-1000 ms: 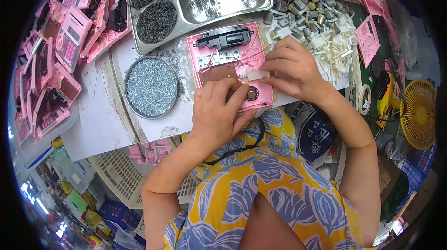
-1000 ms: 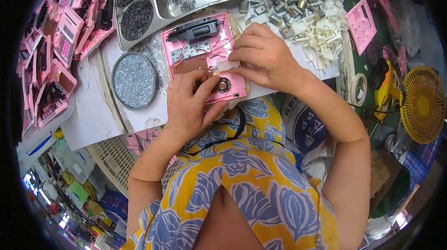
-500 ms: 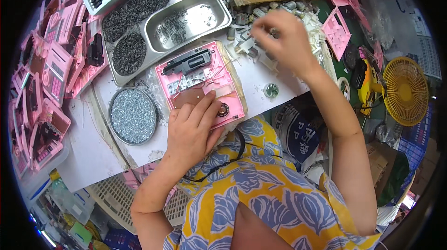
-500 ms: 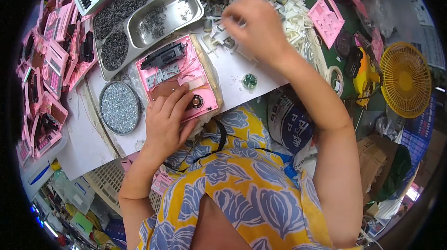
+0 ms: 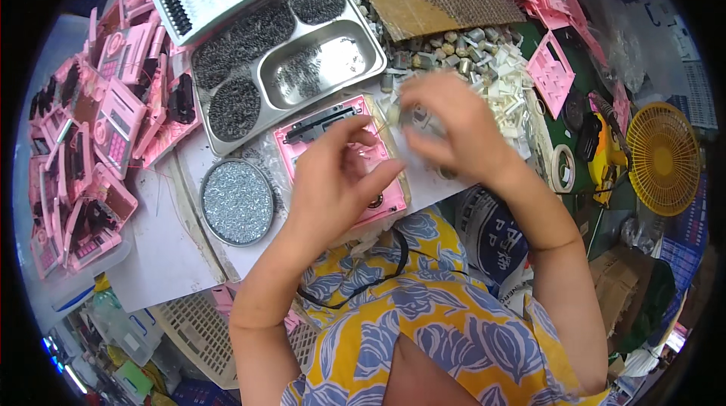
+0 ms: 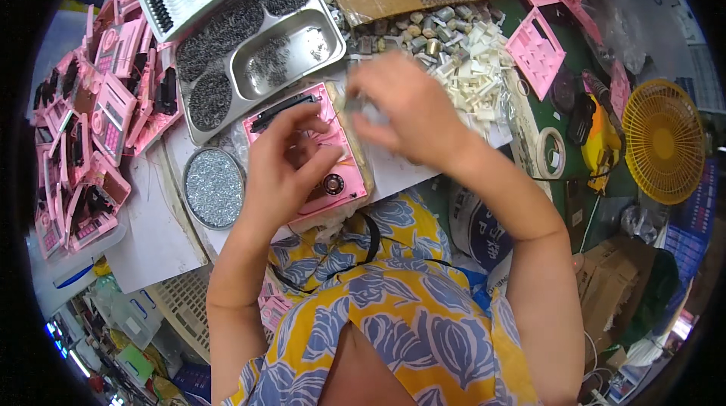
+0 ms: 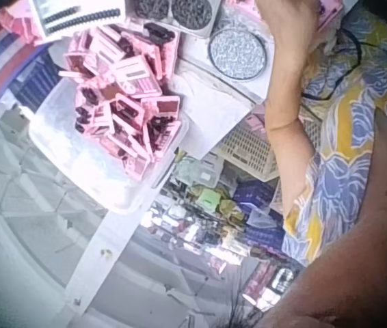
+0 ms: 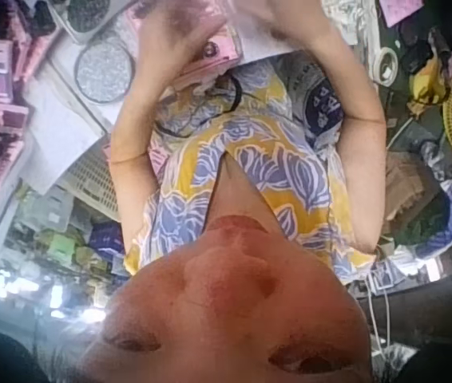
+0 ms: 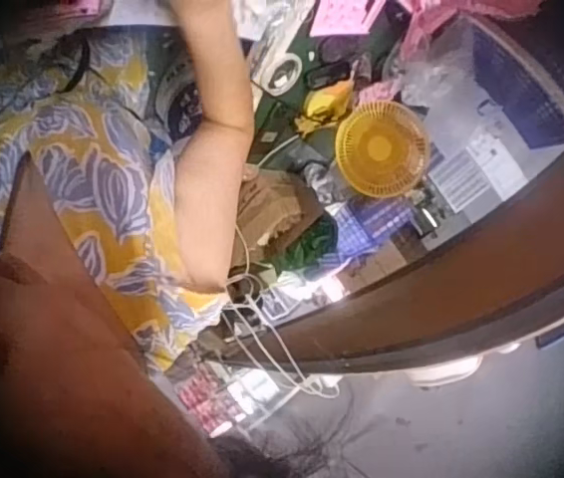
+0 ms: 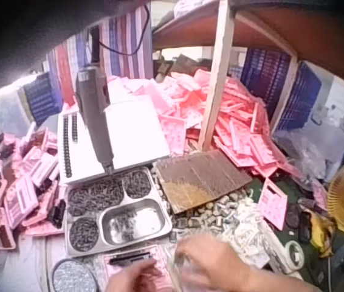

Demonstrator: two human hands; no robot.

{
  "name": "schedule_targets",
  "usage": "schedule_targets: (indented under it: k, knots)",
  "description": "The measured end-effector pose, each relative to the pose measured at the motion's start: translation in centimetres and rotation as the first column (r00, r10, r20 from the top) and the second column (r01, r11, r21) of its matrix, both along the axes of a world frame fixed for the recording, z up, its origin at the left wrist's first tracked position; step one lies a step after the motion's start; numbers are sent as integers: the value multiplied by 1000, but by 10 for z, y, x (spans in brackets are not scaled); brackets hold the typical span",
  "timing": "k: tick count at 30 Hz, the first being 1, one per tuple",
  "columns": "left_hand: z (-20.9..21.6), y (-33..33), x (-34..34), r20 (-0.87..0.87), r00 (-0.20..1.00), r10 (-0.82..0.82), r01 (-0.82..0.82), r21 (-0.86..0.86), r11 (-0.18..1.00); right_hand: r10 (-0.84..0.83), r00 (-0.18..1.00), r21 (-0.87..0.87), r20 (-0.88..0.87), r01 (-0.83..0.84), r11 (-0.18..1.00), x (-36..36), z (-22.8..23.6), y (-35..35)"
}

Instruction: The recorder is assembling the internal components and outer housing of pink calculators, including soldering wires and using an electric screwdriver.

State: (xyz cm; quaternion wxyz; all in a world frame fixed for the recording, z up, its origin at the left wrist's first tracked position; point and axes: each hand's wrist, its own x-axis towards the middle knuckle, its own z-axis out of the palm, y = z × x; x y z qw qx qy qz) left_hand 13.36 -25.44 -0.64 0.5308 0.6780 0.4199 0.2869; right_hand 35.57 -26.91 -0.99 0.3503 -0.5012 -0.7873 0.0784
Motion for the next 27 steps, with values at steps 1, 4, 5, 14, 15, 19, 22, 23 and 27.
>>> schedule_targets:
  k: [1,4,5,14,15,19,22,23,27]
  knots:
    - [-2,7,5,-9,998,-67,66,-79,995,15,1000,-40,-18,-15,999,-7,5,-11]
    - [-6,7,11,177,972,-156,176,-104,979,28,984,-168,-178,-59,984,-6,15,-34]
    - [7,2,13,266,950,-165,230,-237,944,30,950,-211,-311,-99,972,-1,17,-41]
    - [16,49,69,226,874,-430,477,-231,848,-379,348,-456,-857,-174,873,45,2,-74]
    - [5,73,86,80,956,-284,274,115,955,-304,316,-379,-899,-214,900,59,-1,-68]
    - [-17,156,121,-243,932,269,27,786,617,-282,-149,-187,-948,-458,869,75,-22,-50]
    - [-12,171,129,-423,819,388,62,737,673,-329,-190,-199,-925,-498,844,82,-27,-61]
    - [-12,173,131,-461,800,383,67,704,707,-333,-187,-204,-924,-495,845,86,-30,-66]
    - [-17,177,136,-485,808,335,142,712,687,-340,-188,-224,-922,-455,862,94,-34,-80]
